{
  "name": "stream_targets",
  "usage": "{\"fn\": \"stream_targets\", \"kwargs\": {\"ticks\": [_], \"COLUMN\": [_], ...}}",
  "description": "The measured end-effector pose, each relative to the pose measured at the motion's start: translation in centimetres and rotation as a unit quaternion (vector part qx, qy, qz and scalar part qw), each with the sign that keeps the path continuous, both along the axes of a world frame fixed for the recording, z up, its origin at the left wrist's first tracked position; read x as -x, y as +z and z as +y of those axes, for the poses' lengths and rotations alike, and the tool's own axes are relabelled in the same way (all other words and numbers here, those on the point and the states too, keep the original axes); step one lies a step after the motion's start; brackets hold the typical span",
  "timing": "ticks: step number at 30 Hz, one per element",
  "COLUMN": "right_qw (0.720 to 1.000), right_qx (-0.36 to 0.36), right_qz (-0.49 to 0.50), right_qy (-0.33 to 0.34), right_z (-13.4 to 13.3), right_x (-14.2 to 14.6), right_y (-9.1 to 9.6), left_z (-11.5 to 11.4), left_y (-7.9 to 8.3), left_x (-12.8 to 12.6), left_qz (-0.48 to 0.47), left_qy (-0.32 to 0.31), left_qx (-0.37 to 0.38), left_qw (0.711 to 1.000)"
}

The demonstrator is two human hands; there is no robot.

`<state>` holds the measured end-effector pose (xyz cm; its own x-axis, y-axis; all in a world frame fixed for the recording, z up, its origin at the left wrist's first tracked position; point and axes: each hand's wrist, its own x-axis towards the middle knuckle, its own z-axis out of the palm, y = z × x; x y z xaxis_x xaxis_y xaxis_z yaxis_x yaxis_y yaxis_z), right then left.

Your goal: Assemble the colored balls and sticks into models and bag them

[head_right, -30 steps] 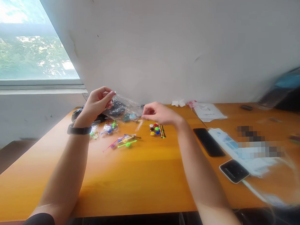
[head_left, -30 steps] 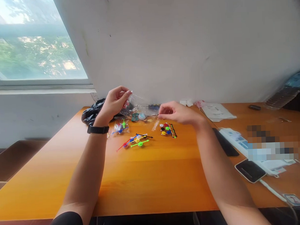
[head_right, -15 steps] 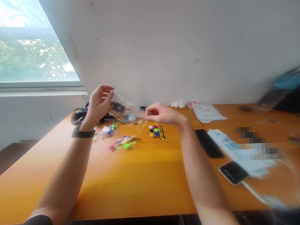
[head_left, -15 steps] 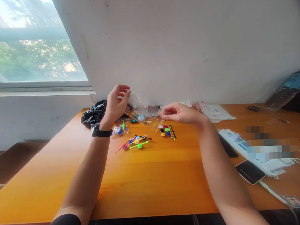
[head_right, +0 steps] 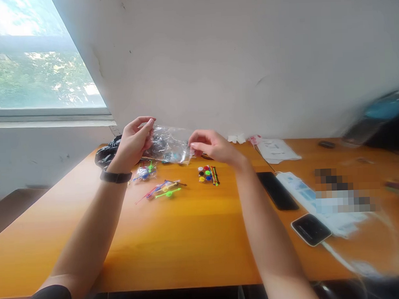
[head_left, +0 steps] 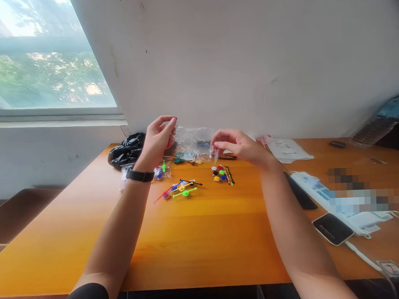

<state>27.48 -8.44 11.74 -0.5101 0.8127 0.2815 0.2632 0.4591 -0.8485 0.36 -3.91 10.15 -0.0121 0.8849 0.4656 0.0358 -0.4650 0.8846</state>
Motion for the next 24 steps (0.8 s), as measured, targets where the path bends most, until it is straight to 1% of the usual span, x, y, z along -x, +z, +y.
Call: {"fn": "stream_targets", "kwargs": {"ticks": [3,7,12,16,19,24], "right_qw": [0.997,0.990,0.992,0.993,0.993,0.987], "right_qx": [0.032,0.031,0.046,0.032,0.014,-0.010], "right_qz": [0.065,0.136,0.118,0.117,0.116,0.128], "right_qy": [-0.002,-0.008,0.000,-0.011,-0.034,-0.092], "right_z": [0.1,0.4,0.5,0.7,1.0,1.5], "right_x": [0.6,1.2,0.9,0.9,1.3,2.2], "right_y": [-0.3,-0.7,-0.7,-1.0,-1.2,-1.7], "left_z": [0.4,0.8,1.4,1.6,1.3,0.6], "left_y": [-0.1,-0.5,-1.0,-1.3,-1.2,-1.1], "left_x": [0.1,0.2,0.6,0.4,0.1,-0.8], "left_qz": [-0.058,-0.049,-0.059,-0.055,-0.037,0.005], "left_qy": [-0.014,-0.026,-0.042,-0.035,-0.024,-0.012], "left_qx": [0.003,-0.028,-0.015,-0.019,-0.037,-0.057], "left_qw": [0.998,0.998,0.997,0.998,0.998,0.998]}}
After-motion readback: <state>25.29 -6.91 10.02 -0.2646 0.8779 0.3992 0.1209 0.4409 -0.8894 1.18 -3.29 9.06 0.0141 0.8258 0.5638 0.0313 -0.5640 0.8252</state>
